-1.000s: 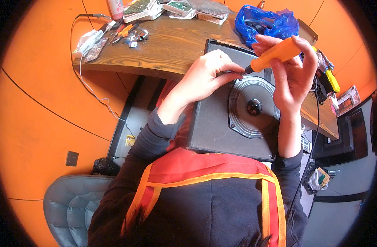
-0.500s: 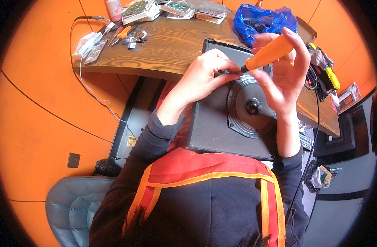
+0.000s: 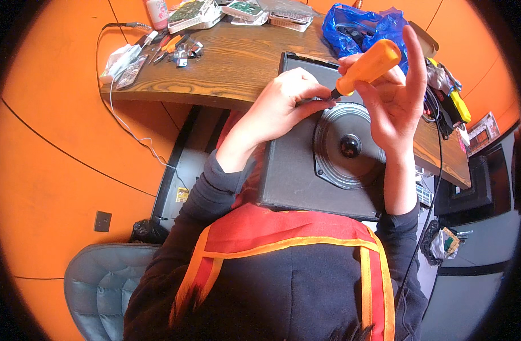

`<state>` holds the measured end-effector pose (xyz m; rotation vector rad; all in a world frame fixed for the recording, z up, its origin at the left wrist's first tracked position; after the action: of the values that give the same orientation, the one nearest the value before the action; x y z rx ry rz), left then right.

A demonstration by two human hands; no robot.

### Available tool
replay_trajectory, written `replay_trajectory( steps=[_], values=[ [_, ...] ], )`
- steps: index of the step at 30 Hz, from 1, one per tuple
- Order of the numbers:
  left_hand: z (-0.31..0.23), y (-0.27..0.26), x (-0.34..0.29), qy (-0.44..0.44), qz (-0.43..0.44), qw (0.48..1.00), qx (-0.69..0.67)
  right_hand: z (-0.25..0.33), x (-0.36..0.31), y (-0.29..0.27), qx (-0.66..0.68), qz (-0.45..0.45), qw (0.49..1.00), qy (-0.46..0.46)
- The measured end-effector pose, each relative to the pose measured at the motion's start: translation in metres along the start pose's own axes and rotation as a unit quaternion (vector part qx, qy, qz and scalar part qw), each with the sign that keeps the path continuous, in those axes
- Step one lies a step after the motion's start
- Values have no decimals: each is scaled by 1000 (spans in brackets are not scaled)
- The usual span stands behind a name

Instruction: The person uses a screwdriver to remove screws from the back and front of a small black speaker. They remove the front grille to expose the speaker cones and continue unscrewing the front panel.

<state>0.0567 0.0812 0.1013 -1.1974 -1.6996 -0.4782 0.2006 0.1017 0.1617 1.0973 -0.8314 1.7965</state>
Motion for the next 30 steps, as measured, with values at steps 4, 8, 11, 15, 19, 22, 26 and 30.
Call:
replay_trajectory(
  steps=[4,8,11,15,19,22,26,30],
  values=[
    [-3,-2,-1,5,0,999,32,3,0,3,-34,10,998,-57],
    [-1,-1,-1,8,-3,1000,17,7,1,6,-108,39,988,-100],
    [1,-2,-1,3,-4,1000,-14,4,2,7,10,35,998,-57],
    [1,-2,-2,8,8,1000,-3,7,2,3,-17,-19,993,-113],
    [-3,-1,0,31,36,999,12,3,2,-1,-37,-36,997,-64],
    [-3,-1,1,24,41,999,23,-1,2,-2,12,-30,999,-20],
    [-4,-3,0,35,31,999,19,4,1,-5,-72,-13,993,-93],
    [-2,-1,1,40,28,999,18,-1,-4,-9,-62,-36,997,-18]
  ],
)
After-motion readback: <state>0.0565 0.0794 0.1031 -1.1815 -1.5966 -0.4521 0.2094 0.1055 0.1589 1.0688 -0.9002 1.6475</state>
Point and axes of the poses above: each hand's wrist, its own x-axis towards the middle knuckle, its own y-axis out of the palm, z = x × y, the point moved 5 cm from there along x, towards the middle knuckle, and after that the axes turned 13 degrees about -z, right-handed, at the moved point
